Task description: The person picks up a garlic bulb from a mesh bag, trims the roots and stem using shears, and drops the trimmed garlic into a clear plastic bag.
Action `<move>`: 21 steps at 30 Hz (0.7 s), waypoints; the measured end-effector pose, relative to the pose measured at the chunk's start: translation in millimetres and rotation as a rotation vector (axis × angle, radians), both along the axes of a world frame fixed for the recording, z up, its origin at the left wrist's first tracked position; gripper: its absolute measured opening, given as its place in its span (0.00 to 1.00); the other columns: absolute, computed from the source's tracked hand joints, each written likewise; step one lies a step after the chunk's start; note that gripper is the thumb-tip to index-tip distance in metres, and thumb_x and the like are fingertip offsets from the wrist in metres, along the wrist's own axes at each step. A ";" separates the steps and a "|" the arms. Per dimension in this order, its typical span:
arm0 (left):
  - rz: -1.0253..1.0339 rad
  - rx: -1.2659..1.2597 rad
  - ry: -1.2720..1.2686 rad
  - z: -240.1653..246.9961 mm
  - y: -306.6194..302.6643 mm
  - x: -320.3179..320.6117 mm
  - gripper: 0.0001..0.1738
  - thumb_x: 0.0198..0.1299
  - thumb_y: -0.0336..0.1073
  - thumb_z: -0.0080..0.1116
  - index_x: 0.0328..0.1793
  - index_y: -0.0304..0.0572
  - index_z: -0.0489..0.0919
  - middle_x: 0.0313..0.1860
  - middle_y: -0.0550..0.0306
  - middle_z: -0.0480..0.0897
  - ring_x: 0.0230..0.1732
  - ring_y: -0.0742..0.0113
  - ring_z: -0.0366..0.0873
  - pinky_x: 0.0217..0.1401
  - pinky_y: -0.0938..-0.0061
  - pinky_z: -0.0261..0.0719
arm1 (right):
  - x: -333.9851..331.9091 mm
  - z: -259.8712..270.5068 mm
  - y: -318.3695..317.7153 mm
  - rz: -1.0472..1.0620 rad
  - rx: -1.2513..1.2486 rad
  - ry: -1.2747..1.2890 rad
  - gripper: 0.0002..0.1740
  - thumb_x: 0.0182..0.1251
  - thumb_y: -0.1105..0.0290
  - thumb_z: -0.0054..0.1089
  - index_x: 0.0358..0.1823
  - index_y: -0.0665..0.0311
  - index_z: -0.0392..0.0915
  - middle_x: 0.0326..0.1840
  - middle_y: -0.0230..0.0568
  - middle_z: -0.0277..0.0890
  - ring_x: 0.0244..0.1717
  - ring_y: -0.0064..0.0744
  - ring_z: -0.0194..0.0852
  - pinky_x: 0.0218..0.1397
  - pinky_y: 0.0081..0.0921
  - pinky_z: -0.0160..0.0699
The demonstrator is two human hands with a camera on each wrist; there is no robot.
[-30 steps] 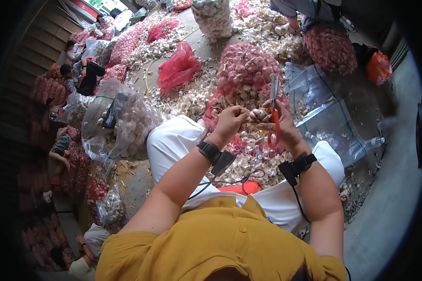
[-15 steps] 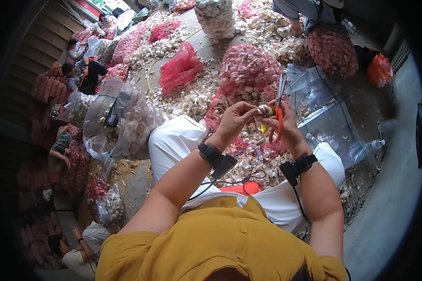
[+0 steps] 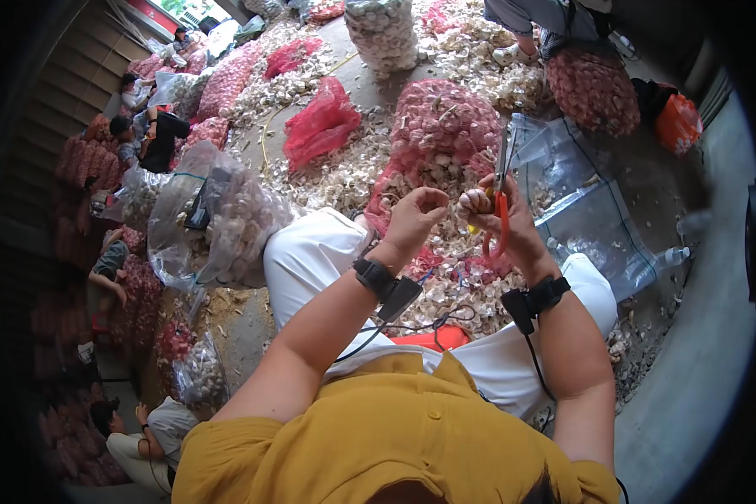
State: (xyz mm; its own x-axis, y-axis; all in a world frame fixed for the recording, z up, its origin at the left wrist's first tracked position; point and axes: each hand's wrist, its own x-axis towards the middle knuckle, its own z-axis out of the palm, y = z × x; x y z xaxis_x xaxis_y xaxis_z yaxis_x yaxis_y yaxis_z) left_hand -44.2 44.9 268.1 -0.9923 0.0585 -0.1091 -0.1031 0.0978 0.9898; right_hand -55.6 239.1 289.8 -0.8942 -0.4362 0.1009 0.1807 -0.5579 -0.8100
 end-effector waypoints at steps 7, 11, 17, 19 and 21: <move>-0.161 0.237 -0.104 42.2 -1.5 -6.8 0.18 0.65 0.42 0.55 0.53 0.37 0.77 0.38 0.62 0.81 0.38 0.78 0.75 0.45 0.79 0.71 | -1.2 -5.4 -3.4 -0.155 0.244 0.223 0.31 0.50 0.80 0.70 0.54 0.61 0.63 0.44 0.37 0.76 0.46 0.26 0.77 0.52 0.24 0.79; -0.250 0.010 -0.063 48.5 2.2 -11.0 0.16 0.64 0.43 0.57 0.48 0.37 0.80 0.35 0.62 0.82 0.36 0.78 0.77 0.39 0.81 0.73 | 1.5 -7.6 -4.9 -0.118 0.210 0.235 0.32 0.50 0.81 0.70 0.55 0.59 0.63 0.44 0.35 0.73 0.45 0.24 0.76 0.50 0.24 0.80; -0.278 0.079 -0.157 41.2 1.0 -18.4 0.11 0.63 0.38 0.58 0.42 0.36 0.80 0.29 0.65 0.79 0.29 0.80 0.73 0.32 0.84 0.71 | 4.7 -9.5 -3.8 -0.060 0.233 0.277 0.33 0.50 0.82 0.69 0.57 0.59 0.62 0.42 0.33 0.71 0.44 0.23 0.74 0.48 0.23 0.80; -0.268 -0.031 -0.139 47.9 4.4 -16.2 0.10 0.64 0.37 0.58 0.41 0.36 0.80 0.28 0.65 0.78 0.28 0.80 0.72 0.32 0.84 0.70 | 4.9 -10.9 -4.4 -0.052 0.215 0.272 0.33 0.50 0.82 0.69 0.56 0.59 0.62 0.42 0.33 0.71 0.44 0.23 0.74 0.49 0.23 0.80; -0.258 -0.141 -0.120 46.9 7.5 -13.5 0.10 0.64 0.37 0.57 0.39 0.37 0.80 0.27 0.66 0.77 0.27 0.81 0.71 0.31 0.84 0.69 | 5.5 -10.9 -4.4 -0.044 0.196 0.267 0.33 0.49 0.82 0.70 0.56 0.59 0.62 0.42 0.33 0.70 0.44 0.23 0.74 0.49 0.23 0.79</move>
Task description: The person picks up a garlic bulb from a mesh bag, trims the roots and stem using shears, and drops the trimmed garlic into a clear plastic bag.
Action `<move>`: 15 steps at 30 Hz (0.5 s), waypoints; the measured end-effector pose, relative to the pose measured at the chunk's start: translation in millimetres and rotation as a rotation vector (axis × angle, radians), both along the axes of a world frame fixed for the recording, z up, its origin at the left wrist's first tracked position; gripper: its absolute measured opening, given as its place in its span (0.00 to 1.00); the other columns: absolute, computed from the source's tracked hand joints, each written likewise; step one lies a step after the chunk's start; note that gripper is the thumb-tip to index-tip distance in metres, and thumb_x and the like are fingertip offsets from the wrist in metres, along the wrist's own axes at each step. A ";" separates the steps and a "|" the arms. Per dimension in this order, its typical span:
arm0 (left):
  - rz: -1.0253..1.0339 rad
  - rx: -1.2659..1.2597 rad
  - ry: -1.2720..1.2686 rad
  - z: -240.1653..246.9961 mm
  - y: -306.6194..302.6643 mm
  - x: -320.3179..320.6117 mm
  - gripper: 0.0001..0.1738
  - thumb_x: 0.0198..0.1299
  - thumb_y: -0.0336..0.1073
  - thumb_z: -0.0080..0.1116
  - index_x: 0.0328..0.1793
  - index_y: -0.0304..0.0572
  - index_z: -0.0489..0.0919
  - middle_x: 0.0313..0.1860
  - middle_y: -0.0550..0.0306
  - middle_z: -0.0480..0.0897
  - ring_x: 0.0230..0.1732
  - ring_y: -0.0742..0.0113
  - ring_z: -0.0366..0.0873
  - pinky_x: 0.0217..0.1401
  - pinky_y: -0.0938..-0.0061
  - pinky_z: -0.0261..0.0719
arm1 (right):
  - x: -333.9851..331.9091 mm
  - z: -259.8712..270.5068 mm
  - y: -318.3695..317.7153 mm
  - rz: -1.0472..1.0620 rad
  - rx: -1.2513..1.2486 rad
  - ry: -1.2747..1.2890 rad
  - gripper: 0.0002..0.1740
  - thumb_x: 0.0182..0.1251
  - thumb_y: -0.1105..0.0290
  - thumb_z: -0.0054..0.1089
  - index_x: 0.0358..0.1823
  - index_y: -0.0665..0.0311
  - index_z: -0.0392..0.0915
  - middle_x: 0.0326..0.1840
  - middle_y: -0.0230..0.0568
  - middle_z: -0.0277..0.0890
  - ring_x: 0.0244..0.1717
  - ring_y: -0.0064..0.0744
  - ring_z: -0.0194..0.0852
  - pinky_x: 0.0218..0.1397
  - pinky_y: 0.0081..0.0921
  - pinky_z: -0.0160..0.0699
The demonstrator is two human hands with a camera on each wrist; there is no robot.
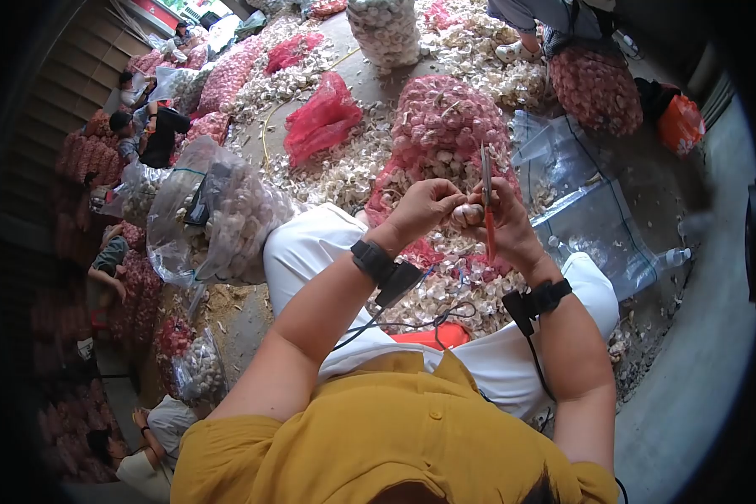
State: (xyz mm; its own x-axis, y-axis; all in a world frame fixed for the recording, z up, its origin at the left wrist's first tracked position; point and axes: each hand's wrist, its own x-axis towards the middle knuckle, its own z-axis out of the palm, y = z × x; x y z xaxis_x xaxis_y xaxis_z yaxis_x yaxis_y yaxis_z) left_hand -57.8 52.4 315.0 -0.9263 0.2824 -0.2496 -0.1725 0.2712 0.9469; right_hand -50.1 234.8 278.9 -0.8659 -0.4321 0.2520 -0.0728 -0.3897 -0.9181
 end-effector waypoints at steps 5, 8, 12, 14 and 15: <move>0.151 -0.176 -0.012 -36.0 -8.3 1.2 0.09 0.65 0.36 0.55 0.42 0.37 0.77 0.31 0.65 0.77 0.32 0.80 0.72 0.33 0.85 0.69 | -0.3 7.0 1.1 -0.020 -0.044 -0.075 0.32 0.48 0.80 0.72 0.53 0.60 0.63 0.41 0.34 0.71 0.43 0.24 0.74 0.50 0.23 0.78; 0.157 0.104 0.001 -50.9 -13.6 13.9 0.12 0.65 0.36 0.54 0.51 0.38 0.73 0.40 0.60 0.77 0.40 0.76 0.74 0.41 0.81 0.72 | -5.0 6.2 4.1 -0.038 -0.050 -0.157 0.32 0.49 0.79 0.72 0.53 0.62 0.63 0.39 0.35 0.73 0.43 0.23 0.74 0.47 0.22 0.78; 0.123 0.643 -0.383 -31.3 -13.1 18.8 0.23 0.66 0.42 0.54 0.63 0.42 0.66 0.50 0.56 0.75 0.50 0.67 0.76 0.50 0.68 0.76 | -7.3 1.9 0.3 -0.197 0.218 -0.216 0.31 0.49 0.76 0.74 0.52 0.63 0.64 0.38 0.35 0.76 0.39 0.22 0.75 0.44 0.20 0.76; 0.056 0.676 -0.384 -28.3 -8.6 20.2 0.26 0.66 0.46 0.51 0.66 0.43 0.63 0.52 0.56 0.76 0.51 0.66 0.77 0.50 0.69 0.78 | -5.1 -0.2 -1.9 -0.163 0.235 -0.219 0.33 0.47 0.74 0.75 0.53 0.63 0.65 0.38 0.34 0.76 0.39 0.21 0.74 0.44 0.19 0.75; -0.006 0.637 -0.289 -31.4 -6.4 19.3 0.25 0.67 0.46 0.49 0.66 0.43 0.63 0.52 0.55 0.76 0.51 0.66 0.78 0.50 0.69 0.78 | -3.4 0.3 -3.3 -0.132 0.237 -0.188 0.35 0.46 0.73 0.76 0.54 0.62 0.64 0.39 0.34 0.76 0.39 0.21 0.74 0.44 0.19 0.75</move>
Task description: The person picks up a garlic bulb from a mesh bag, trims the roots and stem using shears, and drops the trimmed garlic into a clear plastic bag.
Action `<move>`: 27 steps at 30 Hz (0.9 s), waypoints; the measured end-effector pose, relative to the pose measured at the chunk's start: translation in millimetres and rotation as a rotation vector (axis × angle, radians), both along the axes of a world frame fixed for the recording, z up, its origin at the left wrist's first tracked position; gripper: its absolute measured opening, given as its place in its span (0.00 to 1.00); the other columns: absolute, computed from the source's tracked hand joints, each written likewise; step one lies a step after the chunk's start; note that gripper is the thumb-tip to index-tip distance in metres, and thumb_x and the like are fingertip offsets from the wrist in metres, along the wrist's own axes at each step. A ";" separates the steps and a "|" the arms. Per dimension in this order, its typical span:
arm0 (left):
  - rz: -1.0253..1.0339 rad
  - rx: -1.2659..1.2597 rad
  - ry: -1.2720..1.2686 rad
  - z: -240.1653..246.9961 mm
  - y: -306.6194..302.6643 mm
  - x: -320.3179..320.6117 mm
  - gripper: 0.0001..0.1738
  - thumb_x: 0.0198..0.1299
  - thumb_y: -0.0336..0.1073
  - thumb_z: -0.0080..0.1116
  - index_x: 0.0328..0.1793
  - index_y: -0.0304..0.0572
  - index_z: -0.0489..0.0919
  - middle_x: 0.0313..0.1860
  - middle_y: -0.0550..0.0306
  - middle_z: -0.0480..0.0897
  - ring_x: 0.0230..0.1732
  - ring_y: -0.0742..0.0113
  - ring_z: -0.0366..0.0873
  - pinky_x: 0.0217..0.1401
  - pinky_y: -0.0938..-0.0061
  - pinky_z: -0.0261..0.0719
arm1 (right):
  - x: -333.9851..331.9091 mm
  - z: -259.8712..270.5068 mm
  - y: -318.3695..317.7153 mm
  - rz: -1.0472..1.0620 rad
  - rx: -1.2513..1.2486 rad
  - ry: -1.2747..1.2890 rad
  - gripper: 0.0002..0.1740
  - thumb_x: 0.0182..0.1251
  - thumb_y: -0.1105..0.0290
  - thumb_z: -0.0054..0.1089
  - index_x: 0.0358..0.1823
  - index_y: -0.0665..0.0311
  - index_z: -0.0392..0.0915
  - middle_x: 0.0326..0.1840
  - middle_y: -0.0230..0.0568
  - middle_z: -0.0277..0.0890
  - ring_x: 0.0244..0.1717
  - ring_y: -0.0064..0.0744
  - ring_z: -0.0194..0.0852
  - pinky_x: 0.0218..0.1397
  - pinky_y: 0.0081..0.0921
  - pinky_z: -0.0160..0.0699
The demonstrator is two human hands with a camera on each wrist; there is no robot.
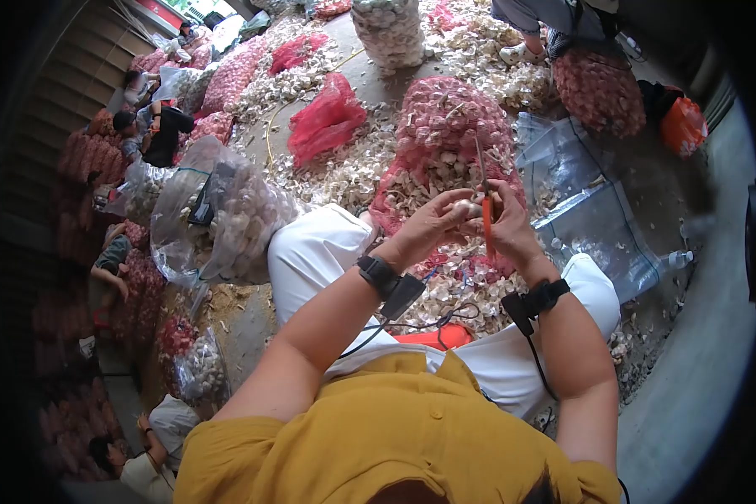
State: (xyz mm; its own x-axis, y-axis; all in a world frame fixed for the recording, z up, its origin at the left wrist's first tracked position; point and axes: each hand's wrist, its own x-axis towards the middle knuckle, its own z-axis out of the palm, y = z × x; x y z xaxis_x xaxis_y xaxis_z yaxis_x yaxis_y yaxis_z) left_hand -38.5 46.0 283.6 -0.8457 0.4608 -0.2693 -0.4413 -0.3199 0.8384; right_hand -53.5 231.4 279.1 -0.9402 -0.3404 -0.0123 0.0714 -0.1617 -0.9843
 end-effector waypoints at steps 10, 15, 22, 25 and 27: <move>0.434 0.206 0.138 -11.1 22.1 -7.4 0.16 0.69 0.41 0.46 0.59 0.44 0.64 0.51 0.58 0.76 0.54 0.68 0.74 0.52 0.74 0.76 | 0.7 -18.0 -6.8 -0.149 -0.052 0.180 0.43 0.42 0.72 0.79 0.59 0.59 0.60 0.49 0.36 0.71 0.51 0.24 0.70 0.53 0.22 0.73; 0.458 0.277 0.091 8.3 49.6 4.4 0.19 0.68 0.34 0.49 0.64 0.46 0.64 0.52 0.59 0.77 0.52 0.74 0.74 0.49 0.79 0.75 | -1.2 -14.3 -8.4 -0.212 -0.155 0.109 0.39 0.43 0.73 0.78 0.56 0.60 0.61 0.45 0.35 0.73 0.46 0.24 0.74 0.49 0.22 0.76; 0.251 -0.144 0.380 12.0 25.2 -6.8 0.11 0.68 0.35 0.49 0.54 0.42 0.72 0.44 0.62 0.80 0.41 0.79 0.75 0.40 0.84 0.72 | -4.5 -5.7 -1.1 -0.063 -0.246 0.021 0.31 0.49 0.76 0.73 0.52 0.62 0.63 0.45 0.36 0.76 0.45 0.23 0.76 0.47 0.19 0.78; 0.360 -0.170 0.454 6.1 28.8 -9.0 0.05 0.69 0.34 0.49 0.44 0.43 0.73 0.36 0.64 0.78 0.33 0.82 0.72 0.34 0.86 0.68 | -0.4 -1.8 -1.0 -0.025 -0.239 0.043 0.30 0.50 0.76 0.73 0.52 0.62 0.64 0.45 0.38 0.77 0.45 0.23 0.77 0.47 0.20 0.78; 0.393 -0.154 0.454 5.6 28.9 -10.0 0.03 0.68 0.33 0.50 0.42 0.43 0.72 0.33 0.66 0.76 0.31 0.82 0.71 0.32 0.85 0.69 | 1.5 0.1 -1.1 -0.013 -0.316 0.063 0.31 0.49 0.75 0.73 0.52 0.61 0.64 0.44 0.37 0.77 0.44 0.24 0.77 0.48 0.20 0.78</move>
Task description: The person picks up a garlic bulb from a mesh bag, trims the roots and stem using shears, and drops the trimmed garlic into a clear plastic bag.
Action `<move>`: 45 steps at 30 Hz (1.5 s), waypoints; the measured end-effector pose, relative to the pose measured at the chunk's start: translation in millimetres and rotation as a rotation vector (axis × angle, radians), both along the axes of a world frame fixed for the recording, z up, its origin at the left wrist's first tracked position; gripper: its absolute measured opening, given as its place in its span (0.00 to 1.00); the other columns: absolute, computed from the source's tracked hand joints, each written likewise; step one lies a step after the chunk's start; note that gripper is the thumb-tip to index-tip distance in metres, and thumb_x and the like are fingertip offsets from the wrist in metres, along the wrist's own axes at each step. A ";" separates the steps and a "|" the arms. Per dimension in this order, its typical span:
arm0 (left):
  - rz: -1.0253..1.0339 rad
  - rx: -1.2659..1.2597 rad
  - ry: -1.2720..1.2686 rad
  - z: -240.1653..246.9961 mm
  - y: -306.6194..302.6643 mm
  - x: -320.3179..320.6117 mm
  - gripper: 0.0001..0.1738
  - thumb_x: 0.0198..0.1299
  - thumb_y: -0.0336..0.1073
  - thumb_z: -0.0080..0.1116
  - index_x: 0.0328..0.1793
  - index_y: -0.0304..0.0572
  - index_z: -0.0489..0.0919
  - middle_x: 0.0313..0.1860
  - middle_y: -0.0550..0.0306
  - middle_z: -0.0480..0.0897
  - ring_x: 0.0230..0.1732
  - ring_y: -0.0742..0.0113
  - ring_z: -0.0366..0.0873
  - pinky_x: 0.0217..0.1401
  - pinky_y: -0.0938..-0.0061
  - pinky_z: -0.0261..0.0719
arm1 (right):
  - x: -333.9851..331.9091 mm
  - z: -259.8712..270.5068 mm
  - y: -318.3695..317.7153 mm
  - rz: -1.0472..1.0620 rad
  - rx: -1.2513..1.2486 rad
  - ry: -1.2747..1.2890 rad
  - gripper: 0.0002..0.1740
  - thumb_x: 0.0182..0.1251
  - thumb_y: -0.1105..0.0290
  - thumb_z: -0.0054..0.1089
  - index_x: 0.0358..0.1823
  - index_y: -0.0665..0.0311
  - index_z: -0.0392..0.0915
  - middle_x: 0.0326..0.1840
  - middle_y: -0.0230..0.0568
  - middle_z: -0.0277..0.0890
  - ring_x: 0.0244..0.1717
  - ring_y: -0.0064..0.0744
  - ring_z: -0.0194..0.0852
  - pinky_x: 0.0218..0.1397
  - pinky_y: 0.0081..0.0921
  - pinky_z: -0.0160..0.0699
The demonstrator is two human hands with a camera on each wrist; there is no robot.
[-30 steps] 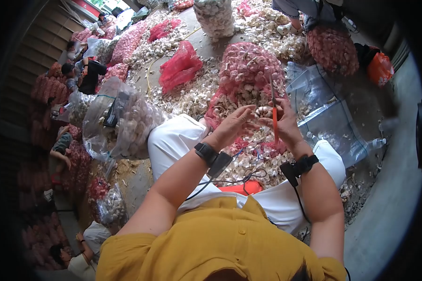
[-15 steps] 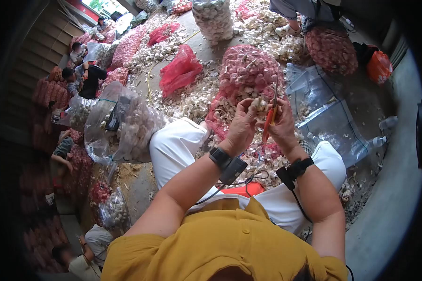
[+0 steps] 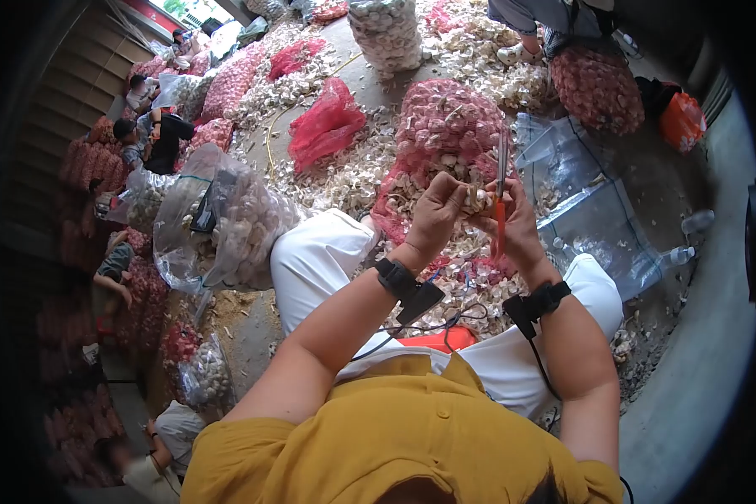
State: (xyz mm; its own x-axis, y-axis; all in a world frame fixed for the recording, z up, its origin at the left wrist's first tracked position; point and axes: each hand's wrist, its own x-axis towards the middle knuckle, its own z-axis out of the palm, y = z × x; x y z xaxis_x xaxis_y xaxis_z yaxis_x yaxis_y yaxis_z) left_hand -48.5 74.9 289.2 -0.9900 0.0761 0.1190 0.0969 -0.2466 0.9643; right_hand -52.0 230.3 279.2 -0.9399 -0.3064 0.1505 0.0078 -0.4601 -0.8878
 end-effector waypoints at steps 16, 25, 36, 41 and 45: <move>-0.281 -0.255 -0.205 3.9 -23.9 -5.9 0.16 0.66 0.35 0.53 0.57 0.37 0.75 0.47 0.62 0.80 0.44 0.79 0.75 0.47 0.82 0.72 | -6.7 0.7 5.6 0.069 0.227 -0.060 0.32 0.46 0.78 0.74 0.52 0.63 0.64 0.41 0.35 0.75 0.43 0.22 0.76 0.47 0.21 0.79; 0.028 -0.142 -0.165 -7.4 -13.3 -3.1 0.07 0.65 0.32 0.54 0.43 0.36 0.78 0.36 0.62 0.81 0.36 0.78 0.76 0.38 0.81 0.75 | -4.5 -6.7 8.6 0.040 0.179 0.063 0.31 0.47 0.82 0.71 0.52 0.62 0.64 0.43 0.34 0.73 0.44 0.22 0.75 0.48 0.21 0.79; -0.201 -0.109 -0.335 -55.8 -49.3 3.0 0.17 0.66 0.40 0.53 0.56 0.38 0.76 0.47 0.61 0.80 0.44 0.78 0.74 0.43 0.79 0.73 | -8.4 3.4 16.0 0.147 0.179 -0.069 0.32 0.46 0.78 0.73 0.52 0.63 0.65 0.39 0.36 0.76 0.42 0.23 0.75 0.46 0.21 0.76; -0.378 -0.247 -0.382 0.4 -38.3 -4.2 0.21 0.65 0.44 0.55 0.61 0.44 0.73 0.50 0.63 0.78 0.49 0.78 0.72 0.49 0.80 0.71 | -3.0 3.0 12.4 0.149 0.419 -0.027 0.33 0.45 0.77 0.73 0.53 0.64 0.65 0.37 0.34 0.74 0.38 0.19 0.71 0.41 0.17 0.71; -0.327 -0.484 -0.174 10.0 -20.1 0.0 0.17 0.62 0.37 0.60 0.54 0.39 0.73 0.45 0.59 0.79 0.45 0.77 0.75 0.50 0.78 0.74 | -3.8 -2.0 10.9 0.041 0.419 -0.002 0.32 0.46 0.77 0.73 0.53 0.63 0.65 0.37 0.34 0.74 0.38 0.19 0.71 0.40 0.17 0.72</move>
